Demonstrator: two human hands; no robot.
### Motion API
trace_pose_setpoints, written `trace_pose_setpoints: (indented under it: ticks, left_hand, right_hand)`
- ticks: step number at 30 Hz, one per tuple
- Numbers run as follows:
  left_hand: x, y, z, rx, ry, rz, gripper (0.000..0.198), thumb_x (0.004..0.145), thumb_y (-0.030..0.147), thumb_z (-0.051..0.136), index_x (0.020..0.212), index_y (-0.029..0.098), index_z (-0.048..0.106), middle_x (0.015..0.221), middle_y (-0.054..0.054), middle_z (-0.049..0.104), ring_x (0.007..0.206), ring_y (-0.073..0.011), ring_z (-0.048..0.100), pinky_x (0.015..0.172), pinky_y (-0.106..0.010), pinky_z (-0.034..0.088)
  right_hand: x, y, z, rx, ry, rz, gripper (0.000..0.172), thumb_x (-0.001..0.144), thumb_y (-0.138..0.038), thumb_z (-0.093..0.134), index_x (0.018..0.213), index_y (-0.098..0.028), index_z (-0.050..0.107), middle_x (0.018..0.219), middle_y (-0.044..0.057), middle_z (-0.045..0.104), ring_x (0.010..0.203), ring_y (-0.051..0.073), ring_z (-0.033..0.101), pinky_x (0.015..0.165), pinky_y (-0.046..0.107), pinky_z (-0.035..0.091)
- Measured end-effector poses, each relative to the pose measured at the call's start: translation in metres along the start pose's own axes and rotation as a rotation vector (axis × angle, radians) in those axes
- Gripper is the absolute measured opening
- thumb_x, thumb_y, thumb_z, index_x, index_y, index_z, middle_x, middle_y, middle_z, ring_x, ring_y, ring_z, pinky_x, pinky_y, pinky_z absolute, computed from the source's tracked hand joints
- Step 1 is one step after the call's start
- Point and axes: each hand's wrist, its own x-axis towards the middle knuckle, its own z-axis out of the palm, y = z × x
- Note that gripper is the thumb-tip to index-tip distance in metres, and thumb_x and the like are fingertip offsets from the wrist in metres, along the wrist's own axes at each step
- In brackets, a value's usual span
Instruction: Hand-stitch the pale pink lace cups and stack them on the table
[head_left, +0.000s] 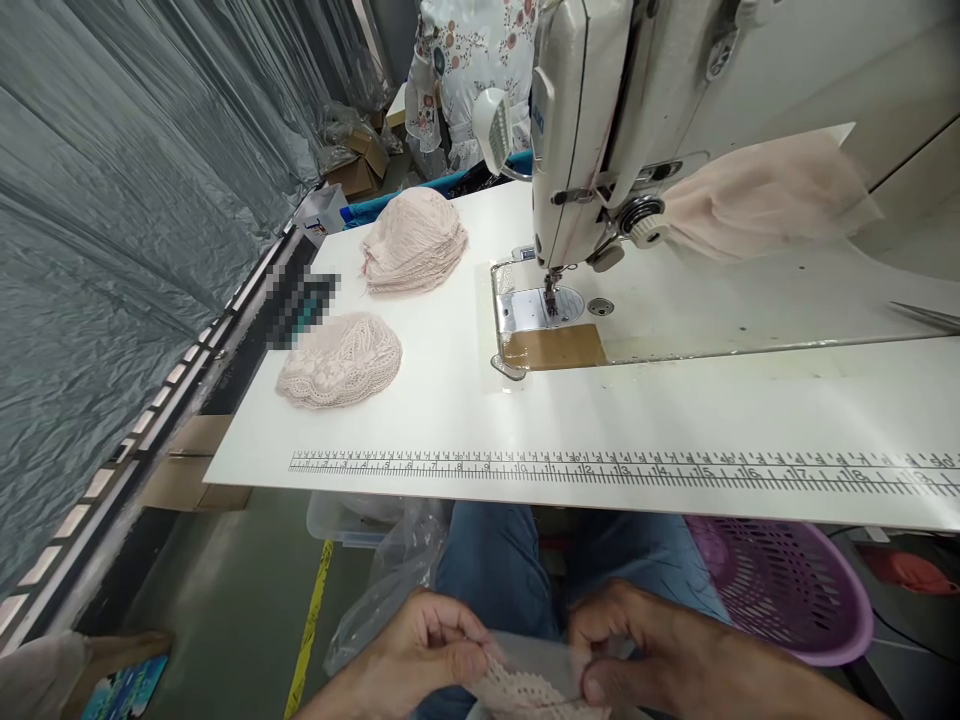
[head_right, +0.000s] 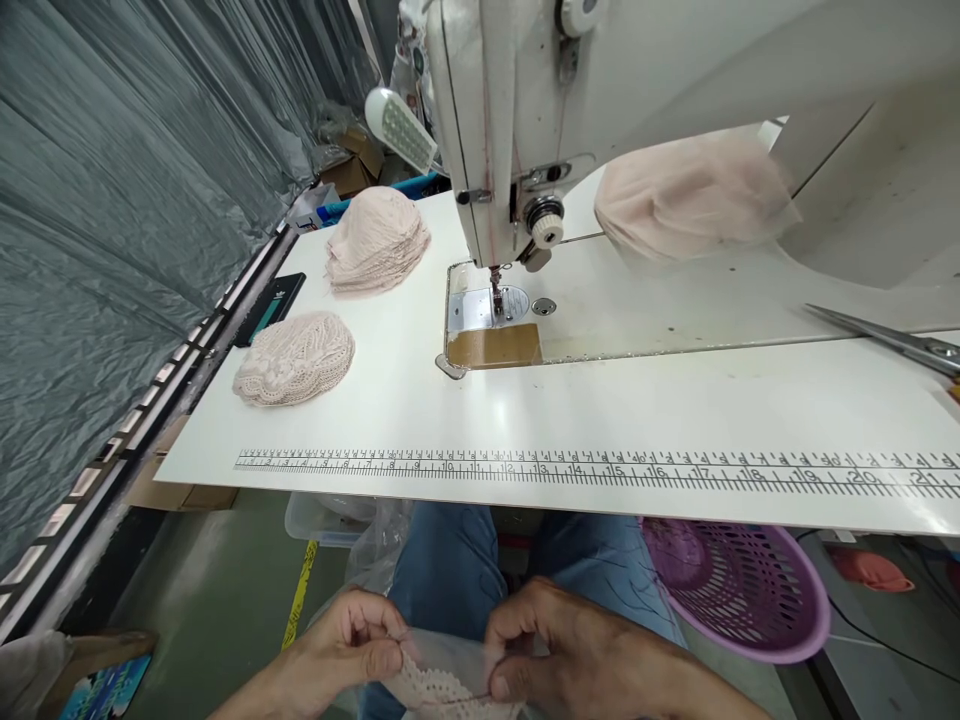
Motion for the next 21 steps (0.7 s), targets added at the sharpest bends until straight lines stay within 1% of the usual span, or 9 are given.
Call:
trace_pose_setpoints:
  ticks: [3, 6, 9, 12, 15, 17, 21]
  left_hand:
    - [-0.003, 0.002, 0.000, 0.001, 0.034, -0.008, 0.059, 0.052, 0.063, 0.086, 0.081, 0.013, 0.075, 0.080, -0.006, 0.071, 0.075, -0.0131, 0.059, 0.072, -0.022, 0.042]
    - [0.000, -0.002, -0.004, -0.022, 0.036, -0.017, 0.060, 0.049, 0.063, 0.087, 0.079, 0.012, 0.074, 0.079, -0.006, 0.070, 0.072, -0.0124, 0.057, 0.070, -0.023, 0.040]
    - [0.006, -0.016, -0.012, -0.075, 0.050, -0.007, 0.059, 0.049, 0.062, 0.088, 0.079, 0.013, 0.072, 0.077, -0.004, 0.068, 0.072, -0.0135, 0.057, 0.068, -0.023, 0.039]
    - [0.013, -0.036, -0.021, -0.156, 0.123, 0.055, 0.055, 0.053, 0.058, 0.088, 0.081, 0.015, 0.070, 0.074, -0.003, 0.066, 0.070, -0.0135, 0.057, 0.066, -0.023, 0.038]
    - [0.019, -0.055, -0.028, -0.217, 0.184, 0.075, 0.054, 0.052, 0.056, 0.090, 0.078, 0.014, 0.067, 0.071, -0.003, 0.065, 0.064, -0.0119, 0.055, 0.061, -0.023, 0.038]
    - [0.021, -0.064, -0.031, -0.240, 0.205, 0.076, 0.053, 0.053, 0.054, 0.090, 0.079, 0.014, 0.067, 0.071, -0.003, 0.066, 0.063, -0.0120, 0.056, 0.060, -0.023, 0.039]
    - [0.022, -0.067, -0.033, -0.268, 0.210, 0.090, 0.052, 0.054, 0.051, 0.091, 0.081, 0.014, 0.067, 0.071, -0.004, 0.066, 0.063, -0.0124, 0.056, 0.061, -0.024, 0.041]
  right_hand:
    - [0.000, 0.002, -0.002, -0.021, -0.016, -0.016, 0.023, 0.075, -0.036, 0.065, 0.076, -0.015, 0.074, 0.071, 0.001, 0.062, 0.069, 0.016, 0.053, 0.063, 0.025, 0.038]
    - [0.001, 0.003, -0.004, -0.036, -0.011, -0.034, 0.031, 0.080, -0.043, 0.063, 0.079, -0.013, 0.074, 0.070, 0.001, 0.059, 0.067, 0.016, 0.051, 0.061, 0.025, 0.038]
    - [0.003, 0.004, -0.007, -0.024, -0.041, -0.061, 0.049, 0.084, -0.058, 0.059, 0.078, -0.012, 0.074, 0.067, 0.002, 0.059, 0.064, 0.016, 0.053, 0.060, 0.026, 0.040]
    - [0.004, 0.006, -0.012, -0.020, -0.062, -0.093, 0.062, 0.084, -0.069, 0.053, 0.081, -0.012, 0.076, 0.068, 0.004, 0.062, 0.064, 0.017, 0.055, 0.060, 0.027, 0.042]
    - [0.005, 0.007, -0.014, -0.045, -0.040, -0.113, 0.067, 0.084, -0.072, 0.051, 0.084, -0.010, 0.077, 0.066, 0.004, 0.059, 0.062, 0.016, 0.051, 0.058, 0.027, 0.039]
    - [0.005, 0.007, -0.015, -0.049, -0.033, -0.122, 0.069, 0.084, -0.072, 0.051, 0.084, -0.009, 0.078, 0.066, 0.004, 0.058, 0.061, 0.015, 0.049, 0.057, 0.026, 0.036]
    - [0.006, 0.008, -0.013, 0.005, -0.060, -0.115, 0.066, 0.083, -0.071, 0.054, 0.083, -0.009, 0.077, 0.067, 0.004, 0.061, 0.063, 0.015, 0.052, 0.059, 0.026, 0.039]
